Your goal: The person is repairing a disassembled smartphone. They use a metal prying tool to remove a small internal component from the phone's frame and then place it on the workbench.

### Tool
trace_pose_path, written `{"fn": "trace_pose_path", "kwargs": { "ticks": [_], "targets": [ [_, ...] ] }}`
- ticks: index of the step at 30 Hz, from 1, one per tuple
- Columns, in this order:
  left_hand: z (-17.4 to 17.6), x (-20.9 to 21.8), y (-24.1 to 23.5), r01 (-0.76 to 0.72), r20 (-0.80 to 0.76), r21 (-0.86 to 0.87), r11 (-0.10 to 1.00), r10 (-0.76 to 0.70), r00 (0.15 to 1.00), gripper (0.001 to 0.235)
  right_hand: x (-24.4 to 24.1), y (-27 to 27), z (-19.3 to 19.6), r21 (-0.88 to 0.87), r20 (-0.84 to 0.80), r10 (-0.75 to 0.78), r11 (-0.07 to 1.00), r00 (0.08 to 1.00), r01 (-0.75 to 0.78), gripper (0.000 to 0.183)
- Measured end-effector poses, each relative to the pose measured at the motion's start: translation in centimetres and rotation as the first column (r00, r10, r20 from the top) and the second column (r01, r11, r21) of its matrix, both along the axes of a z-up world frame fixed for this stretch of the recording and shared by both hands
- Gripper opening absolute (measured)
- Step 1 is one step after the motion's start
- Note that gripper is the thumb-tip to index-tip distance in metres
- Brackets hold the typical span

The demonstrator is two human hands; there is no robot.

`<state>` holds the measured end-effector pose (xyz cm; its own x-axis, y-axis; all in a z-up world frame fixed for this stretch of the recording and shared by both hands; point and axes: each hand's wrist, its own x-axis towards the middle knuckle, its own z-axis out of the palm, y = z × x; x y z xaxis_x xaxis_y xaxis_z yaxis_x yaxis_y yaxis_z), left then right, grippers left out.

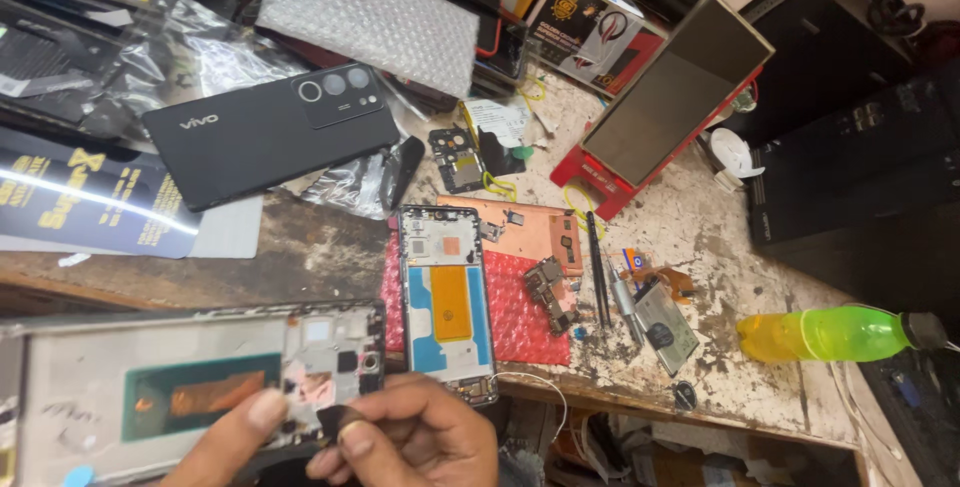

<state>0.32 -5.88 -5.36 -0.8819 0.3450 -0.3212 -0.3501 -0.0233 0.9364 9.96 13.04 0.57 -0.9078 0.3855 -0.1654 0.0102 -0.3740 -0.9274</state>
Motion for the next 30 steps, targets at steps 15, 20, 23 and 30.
{"fn": "trace_pose_path", "kwargs": {
  "ticks": [15,20,23,30],
  "targets": [
    [6.0,0.2,2.9,-0.023,-0.114,-0.063,0.998,0.015,0.993,0.028,-2.0,3.5,7.6,0.816,-0.109,-0.139,0.553,0.984,0.169,0.018],
    [6.1,0.4,2.7,-0.02,-0.184,-0.03,0.999,0.015,0.983,0.027,-2.4,3.4,8.5,0.857,-0.099,-0.1,0.497,0.99,0.136,0.019],
    [6.5,0.5,2.7,-0.033,-0.154,-0.07,0.997,0.021,0.988,0.029,-2.2,3.3,8.4,0.855,-0.084,-0.083,0.505,0.993,0.115,0.019],
    [7.1,0.3,3.0,-0.021,-0.03,-0.143,0.99,0.016,0.999,0.035,-2.2,2.9,8.5,0.863,-0.1,-0.029,0.495,0.995,0.101,0.019]
  ]
}}
